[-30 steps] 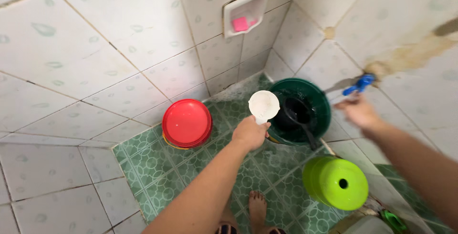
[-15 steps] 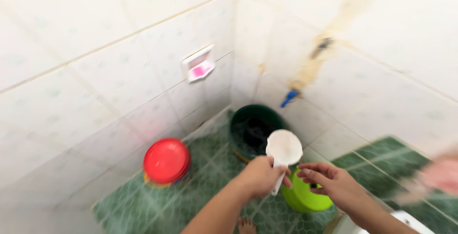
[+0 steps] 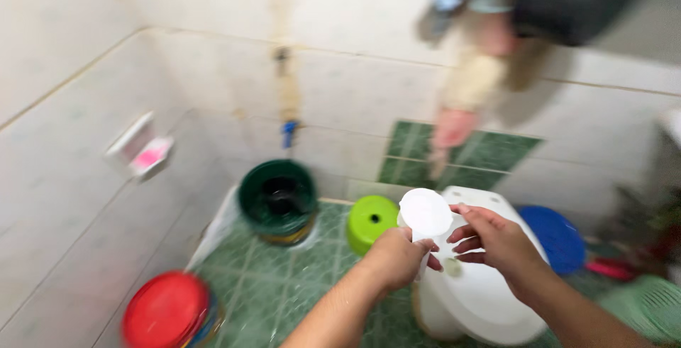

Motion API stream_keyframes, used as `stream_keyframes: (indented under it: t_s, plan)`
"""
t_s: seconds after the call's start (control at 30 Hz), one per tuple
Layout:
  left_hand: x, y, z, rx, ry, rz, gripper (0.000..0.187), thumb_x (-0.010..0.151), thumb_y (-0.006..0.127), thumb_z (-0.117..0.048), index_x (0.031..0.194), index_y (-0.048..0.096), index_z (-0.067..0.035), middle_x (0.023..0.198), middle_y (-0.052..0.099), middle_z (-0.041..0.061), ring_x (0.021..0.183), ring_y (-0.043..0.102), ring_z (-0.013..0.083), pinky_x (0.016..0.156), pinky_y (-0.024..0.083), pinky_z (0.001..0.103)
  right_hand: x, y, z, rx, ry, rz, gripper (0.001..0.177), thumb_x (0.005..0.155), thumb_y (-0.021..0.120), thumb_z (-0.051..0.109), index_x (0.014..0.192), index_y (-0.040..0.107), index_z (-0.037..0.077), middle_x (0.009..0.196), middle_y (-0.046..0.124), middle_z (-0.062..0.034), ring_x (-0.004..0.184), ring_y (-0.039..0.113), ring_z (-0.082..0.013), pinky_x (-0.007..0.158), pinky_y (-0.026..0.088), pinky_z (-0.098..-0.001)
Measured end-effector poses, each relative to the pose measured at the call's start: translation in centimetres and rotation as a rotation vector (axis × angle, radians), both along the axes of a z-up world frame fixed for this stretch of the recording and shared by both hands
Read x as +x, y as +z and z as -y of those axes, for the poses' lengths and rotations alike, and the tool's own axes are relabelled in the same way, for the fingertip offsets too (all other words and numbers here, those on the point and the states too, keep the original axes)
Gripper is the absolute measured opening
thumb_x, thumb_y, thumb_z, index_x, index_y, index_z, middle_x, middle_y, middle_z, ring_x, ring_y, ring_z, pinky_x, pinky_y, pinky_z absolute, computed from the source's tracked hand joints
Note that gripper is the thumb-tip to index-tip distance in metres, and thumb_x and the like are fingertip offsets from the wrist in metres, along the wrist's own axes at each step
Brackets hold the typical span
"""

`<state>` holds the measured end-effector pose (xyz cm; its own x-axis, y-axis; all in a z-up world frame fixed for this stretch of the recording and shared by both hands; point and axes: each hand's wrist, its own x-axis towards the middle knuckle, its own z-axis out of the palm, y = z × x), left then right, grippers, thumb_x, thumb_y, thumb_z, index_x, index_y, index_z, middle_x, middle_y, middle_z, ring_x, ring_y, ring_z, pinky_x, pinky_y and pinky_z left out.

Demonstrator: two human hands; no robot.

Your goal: The person cleans a bathroom sink by rinsing a cloth in a bucket of water, adding a cleaning powder from a red container, and then scrubbing the sink basin and faucet with the pink cloth.

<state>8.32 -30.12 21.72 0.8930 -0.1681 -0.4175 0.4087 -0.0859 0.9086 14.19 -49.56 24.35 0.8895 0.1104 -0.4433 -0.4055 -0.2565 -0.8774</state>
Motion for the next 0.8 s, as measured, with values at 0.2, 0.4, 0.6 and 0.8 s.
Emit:
stream_keyframes:
  t_s: [0.2, 0.4, 0.6, 0.8]
  plan:
    - [3.2, 3.0, 13.1, -0.007, -0.272, 0.044, 0.026, 0.102, 0.055, -0.022, 0.111, 0.072, -0.004, 0.088, 0.077, 0.005, 0.073, 0.063, 0.0133, 0.066, 0.051, 0.032, -0.8, 0.5, 13.4, -0.001, -0.243, 0.082, 0.043, 0.094, 0.066, 0.030, 0.127, 0.072, 0.004, 0.088, 0.072, -0.0070, 0.073, 0.064, -0.0142, 0.069, 0.056, -0.0321]
    - [6.0, 2.5, 29.9, 0.158, -0.420, 0.150, 0.029, 0.103, 0.056, -0.025, 0.102, 0.072, -0.001, 0.081, 0.074, 0.008, 0.064, 0.064, 0.0151, 0.061, 0.050, 0.033, -0.9, -0.4, 30.7, 0.020, -0.367, 0.176, 0.043, 0.092, 0.068, 0.021, 0.130, 0.069, 0.002, 0.087, 0.074, -0.0084, 0.071, 0.066, -0.0142, 0.068, 0.057, -0.0308]
    - [8.0, 0.9, 45.2, -0.015, -0.450, 0.015, 0.028, 0.103, 0.052, -0.027, 0.103, 0.069, -0.005, 0.082, 0.072, 0.005, 0.070, 0.063, 0.0137, 0.064, 0.051, 0.031, -0.1, -0.7, 46.0, 0.003, -0.361, 0.187, 0.041, 0.091, 0.069, 0.022, 0.127, 0.071, 0.001, 0.084, 0.072, -0.0061, 0.072, 0.067, -0.0135, 0.070, 0.058, -0.0297]
    - [11.4, 2.0, 54.7, 0.022, -0.501, -0.059, 0.028, 0.103, 0.049, -0.027, 0.110, 0.067, -0.007, 0.086, 0.075, 0.002, 0.067, 0.059, 0.0105, 0.058, 0.046, 0.028, 2.7, -0.2, 55.0, 0.011, -0.367, 0.202, 0.040, 0.092, 0.069, 0.023, 0.125, 0.073, 0.002, 0.087, 0.071, -0.0042, 0.075, 0.065, -0.0114, 0.073, 0.058, -0.0304]
